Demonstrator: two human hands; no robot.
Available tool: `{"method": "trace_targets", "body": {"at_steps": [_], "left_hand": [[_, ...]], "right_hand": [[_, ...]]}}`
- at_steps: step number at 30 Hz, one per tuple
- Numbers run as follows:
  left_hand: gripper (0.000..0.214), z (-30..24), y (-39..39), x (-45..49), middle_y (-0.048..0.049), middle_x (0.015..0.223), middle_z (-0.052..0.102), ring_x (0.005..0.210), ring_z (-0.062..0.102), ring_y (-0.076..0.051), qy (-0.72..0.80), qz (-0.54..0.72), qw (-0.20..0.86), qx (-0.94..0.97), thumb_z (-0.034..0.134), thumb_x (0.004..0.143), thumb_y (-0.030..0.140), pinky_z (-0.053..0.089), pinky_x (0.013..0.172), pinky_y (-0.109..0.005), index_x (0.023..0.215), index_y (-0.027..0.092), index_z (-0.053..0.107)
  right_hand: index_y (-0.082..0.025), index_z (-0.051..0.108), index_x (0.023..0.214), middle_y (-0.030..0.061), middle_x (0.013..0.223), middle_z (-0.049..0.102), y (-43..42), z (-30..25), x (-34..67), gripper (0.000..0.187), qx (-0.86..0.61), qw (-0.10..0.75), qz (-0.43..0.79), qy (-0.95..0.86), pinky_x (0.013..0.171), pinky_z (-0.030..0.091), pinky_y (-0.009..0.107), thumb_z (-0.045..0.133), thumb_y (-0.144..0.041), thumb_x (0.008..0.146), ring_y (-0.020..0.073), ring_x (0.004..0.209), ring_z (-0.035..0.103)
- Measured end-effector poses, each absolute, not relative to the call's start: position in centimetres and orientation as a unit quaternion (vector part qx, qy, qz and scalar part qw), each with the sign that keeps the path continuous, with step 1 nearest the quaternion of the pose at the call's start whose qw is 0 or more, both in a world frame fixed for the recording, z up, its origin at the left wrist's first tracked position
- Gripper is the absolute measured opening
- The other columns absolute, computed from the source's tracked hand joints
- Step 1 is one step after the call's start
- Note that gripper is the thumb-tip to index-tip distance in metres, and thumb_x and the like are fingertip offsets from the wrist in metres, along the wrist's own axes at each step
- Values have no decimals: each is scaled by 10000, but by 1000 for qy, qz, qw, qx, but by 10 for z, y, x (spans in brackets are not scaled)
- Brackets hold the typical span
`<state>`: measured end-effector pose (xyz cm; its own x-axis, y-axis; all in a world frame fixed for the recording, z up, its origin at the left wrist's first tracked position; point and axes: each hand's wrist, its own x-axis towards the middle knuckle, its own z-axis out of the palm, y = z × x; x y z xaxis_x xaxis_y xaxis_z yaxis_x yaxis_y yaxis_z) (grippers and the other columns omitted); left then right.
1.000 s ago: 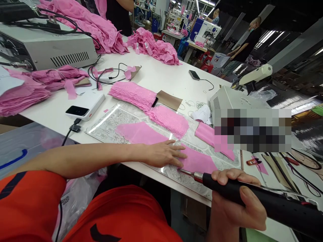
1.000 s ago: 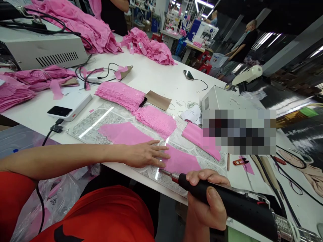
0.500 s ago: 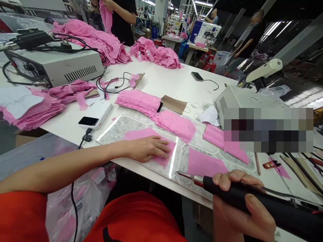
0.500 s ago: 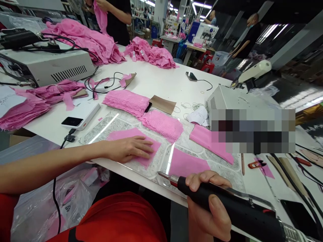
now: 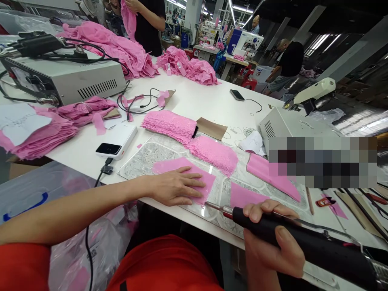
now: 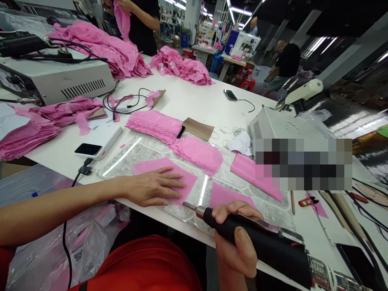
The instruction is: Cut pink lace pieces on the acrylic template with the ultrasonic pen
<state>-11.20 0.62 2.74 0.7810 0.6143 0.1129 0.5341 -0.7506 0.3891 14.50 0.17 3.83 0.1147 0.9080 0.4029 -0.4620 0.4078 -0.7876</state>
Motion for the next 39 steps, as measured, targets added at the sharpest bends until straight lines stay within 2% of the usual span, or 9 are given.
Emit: {"method": "trace_targets", "body": {"at_steps": [11,19,26,39], "left_hand": [[416,22,7,-109,-125,1466,456,1403,359,-286,303,130,150,932,556,935,374,97,1180,-543,1323,225,572],[444,22,6,-108,-90,1527,366,1445,274,-264,315,86,144,934,506,954,435,41,1189,-514,1362,263,528],[474,20,6,-109,-122,1514,384,1431,294,-312,312,91,130,937,520,942,452,99,1170,-557,1370,250,523],[515,18,5,-109,-133,1509,389,1432,285,-331,304,102,126,939,518,928,488,101,1165,-577,1383,247,508]], "right_hand": [[-186,628,846,-5,771,572,2,40,152,220,-258,697,504,-439,473,458,313,530,-255,662,97,491,513],[-180,637,857,-3,778,586,1,40,153,227,-250,693,508,-445,479,462,313,538,-243,663,102,493,537],[-177,642,868,1,786,588,2,42,153,228,-244,688,513,-451,476,464,307,534,-240,677,101,500,544],[-177,644,874,-6,787,599,4,45,146,236,-232,690,510,-458,497,480,306,529,-211,671,105,519,562]]}}
